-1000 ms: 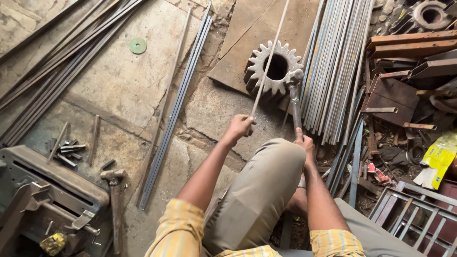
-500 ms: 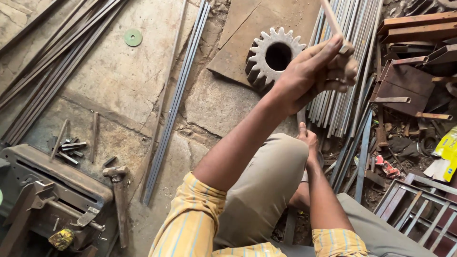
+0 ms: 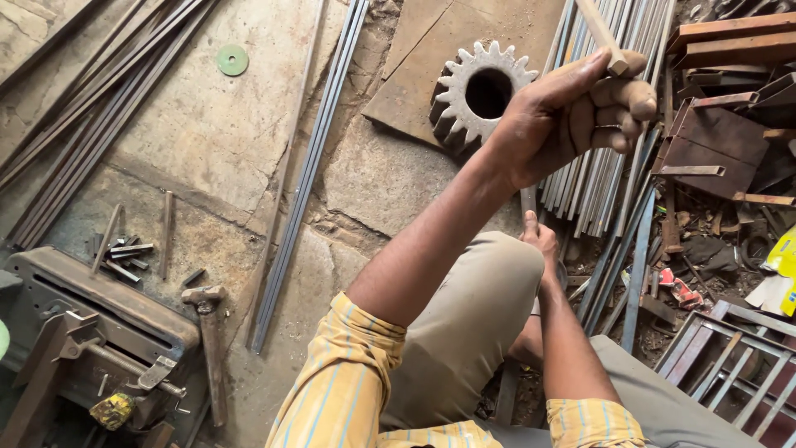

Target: The person positions metal rods against a large gear on a concrete floor and strikes the rods with a hammer.

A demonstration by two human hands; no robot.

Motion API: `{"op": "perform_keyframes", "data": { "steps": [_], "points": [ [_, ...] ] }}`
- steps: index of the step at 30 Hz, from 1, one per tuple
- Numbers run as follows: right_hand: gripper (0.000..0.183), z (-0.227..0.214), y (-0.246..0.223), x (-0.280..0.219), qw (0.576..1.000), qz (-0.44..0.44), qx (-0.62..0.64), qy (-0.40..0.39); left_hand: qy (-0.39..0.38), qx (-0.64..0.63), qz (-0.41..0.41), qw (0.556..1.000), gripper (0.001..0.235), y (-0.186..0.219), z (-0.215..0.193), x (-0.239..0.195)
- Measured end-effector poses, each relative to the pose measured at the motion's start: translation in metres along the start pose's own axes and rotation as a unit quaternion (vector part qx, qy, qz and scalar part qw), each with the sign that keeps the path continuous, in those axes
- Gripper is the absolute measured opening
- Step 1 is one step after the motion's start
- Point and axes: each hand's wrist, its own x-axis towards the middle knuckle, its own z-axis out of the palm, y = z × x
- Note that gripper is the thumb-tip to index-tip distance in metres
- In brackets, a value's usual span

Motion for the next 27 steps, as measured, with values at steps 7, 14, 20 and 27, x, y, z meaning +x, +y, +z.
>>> {"op": "perform_keyframes", "data": {
  "steps": [7, 14, 20, 27],
  "points": [
    [0.070, 0.002, 0.003, 0.007, 1.000, -0.017, 0.003, 0.001, 0.237, 0.051, -0.071, 0.967, 0.042, 0.007, -0.061, -0.029],
    [0.069, 0.002, 0.006, 0.015, 1.000, -0.002, -0.026, 0.000, 0.486, 0.387, -0.250, 0.743, 0.038, -0.019, -0.187, -0.216],
    [0.076, 0.005, 0.031, 0.049, 0.997, -0.024, -0.074, 0.019, 0.542, 0.646, -0.152, 0.516, 0.046, -0.049, -0.191, -0.329],
    [0.076, -0.011, 0.017, 0.047, 0.997, -0.067, -0.042, 0.011, 0.588, 0.694, -0.229, 0.347, 0.049, -0.040, -0.129, -0.473]
  ]
}}
